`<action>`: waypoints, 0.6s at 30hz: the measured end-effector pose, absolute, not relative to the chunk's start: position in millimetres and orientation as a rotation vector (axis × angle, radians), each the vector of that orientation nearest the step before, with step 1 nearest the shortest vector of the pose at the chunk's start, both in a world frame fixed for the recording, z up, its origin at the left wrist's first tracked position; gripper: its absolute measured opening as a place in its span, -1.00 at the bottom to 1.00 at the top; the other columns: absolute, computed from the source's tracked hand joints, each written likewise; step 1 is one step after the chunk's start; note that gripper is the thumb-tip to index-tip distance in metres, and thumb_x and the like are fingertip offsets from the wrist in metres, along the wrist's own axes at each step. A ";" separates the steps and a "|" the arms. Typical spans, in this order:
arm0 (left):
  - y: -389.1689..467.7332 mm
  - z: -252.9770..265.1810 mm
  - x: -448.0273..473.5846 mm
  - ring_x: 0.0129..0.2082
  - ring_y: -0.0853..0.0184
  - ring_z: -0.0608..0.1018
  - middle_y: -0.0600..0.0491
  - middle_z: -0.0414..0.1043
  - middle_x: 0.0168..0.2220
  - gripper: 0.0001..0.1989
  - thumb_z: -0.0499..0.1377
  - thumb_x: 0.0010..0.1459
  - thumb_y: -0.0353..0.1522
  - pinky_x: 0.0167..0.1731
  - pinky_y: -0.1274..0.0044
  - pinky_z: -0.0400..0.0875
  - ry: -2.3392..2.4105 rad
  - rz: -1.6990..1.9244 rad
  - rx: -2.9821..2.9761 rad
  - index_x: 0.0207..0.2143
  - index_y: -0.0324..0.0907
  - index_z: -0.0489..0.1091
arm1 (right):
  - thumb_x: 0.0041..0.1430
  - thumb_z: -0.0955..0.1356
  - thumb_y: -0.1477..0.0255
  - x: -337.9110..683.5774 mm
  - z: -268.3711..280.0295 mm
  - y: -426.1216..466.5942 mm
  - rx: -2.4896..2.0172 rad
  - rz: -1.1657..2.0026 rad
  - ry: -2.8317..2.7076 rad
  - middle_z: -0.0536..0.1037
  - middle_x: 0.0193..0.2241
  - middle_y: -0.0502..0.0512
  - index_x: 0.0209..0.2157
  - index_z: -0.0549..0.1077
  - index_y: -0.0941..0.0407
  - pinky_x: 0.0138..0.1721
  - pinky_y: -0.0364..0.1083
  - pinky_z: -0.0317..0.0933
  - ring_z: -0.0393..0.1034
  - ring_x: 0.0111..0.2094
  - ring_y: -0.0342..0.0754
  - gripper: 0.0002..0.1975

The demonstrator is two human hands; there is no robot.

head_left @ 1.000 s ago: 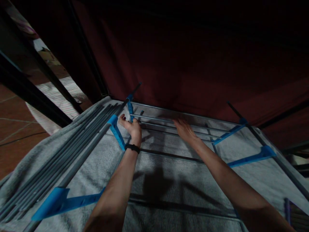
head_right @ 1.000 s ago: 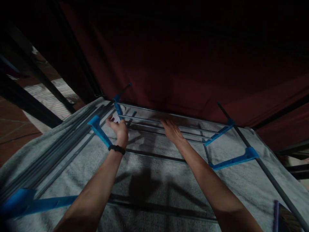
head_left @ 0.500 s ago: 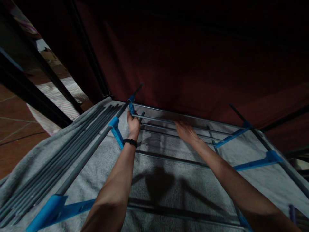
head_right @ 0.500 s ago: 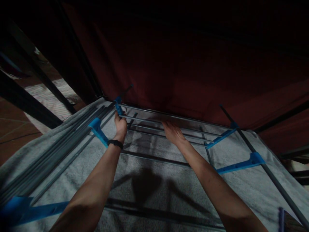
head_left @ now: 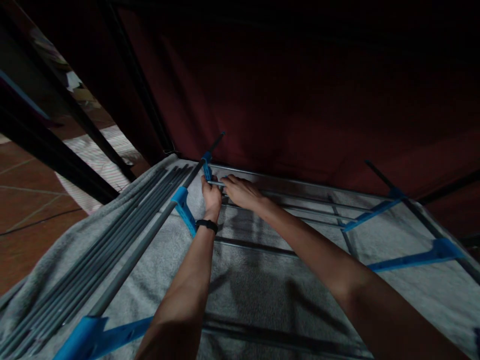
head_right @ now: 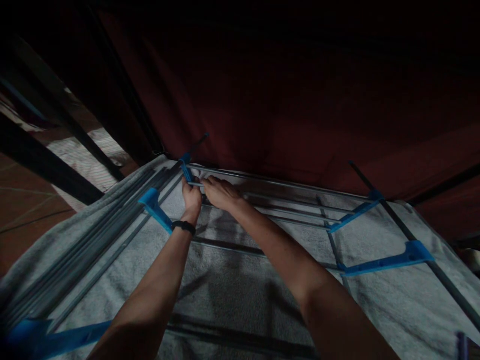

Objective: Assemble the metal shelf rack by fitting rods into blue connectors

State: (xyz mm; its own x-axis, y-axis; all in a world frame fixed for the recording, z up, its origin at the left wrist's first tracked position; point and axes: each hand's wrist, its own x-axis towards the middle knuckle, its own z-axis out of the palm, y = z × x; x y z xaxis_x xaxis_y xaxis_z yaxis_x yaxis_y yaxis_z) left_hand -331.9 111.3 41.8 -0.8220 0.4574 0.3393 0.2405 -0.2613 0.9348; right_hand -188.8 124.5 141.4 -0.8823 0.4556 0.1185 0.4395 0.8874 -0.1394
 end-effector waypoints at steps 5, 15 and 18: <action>112.6 42.1 -334.9 -0.45 0.37 0.32 0.19 0.24 -0.47 -0.82 0.20 0.02 -0.51 -0.32 0.53 0.34 1.722 2.197 0.824 -0.35 -0.13 0.25 | 0.44 0.15 0.44 -219.3 138.3 129.2 -0.722 0.285 -2.912 0.42 0.20 0.22 0.25 0.28 0.08 0.01 0.05 0.38 0.48 0.06 0.09 -0.59; 110.4 44.2 -334.4 -0.42 0.35 0.33 0.13 0.29 -0.47 -0.90 0.18 0.01 -0.41 -0.35 0.51 0.35 1.663 2.276 0.798 -0.38 -0.13 0.28 | 0.53 0.06 0.18 -227.2 142.0 130.7 -0.772 0.263 -2.951 0.62 0.01 0.16 0.21 0.30 0.01 -0.05 0.03 0.32 0.54 -0.03 0.12 -0.58; 110.0 44.7 -333.5 -0.41 0.35 0.33 0.12 0.31 -0.45 -0.88 0.16 -0.05 -0.43 -0.33 0.51 0.36 1.627 2.302 0.802 -0.38 -0.14 0.30 | 0.53 0.08 0.19 -226.8 144.3 133.4 -0.736 0.281 -2.962 0.60 0.07 0.13 0.18 0.34 -0.03 -0.07 0.00 0.29 0.52 -0.01 0.10 -0.60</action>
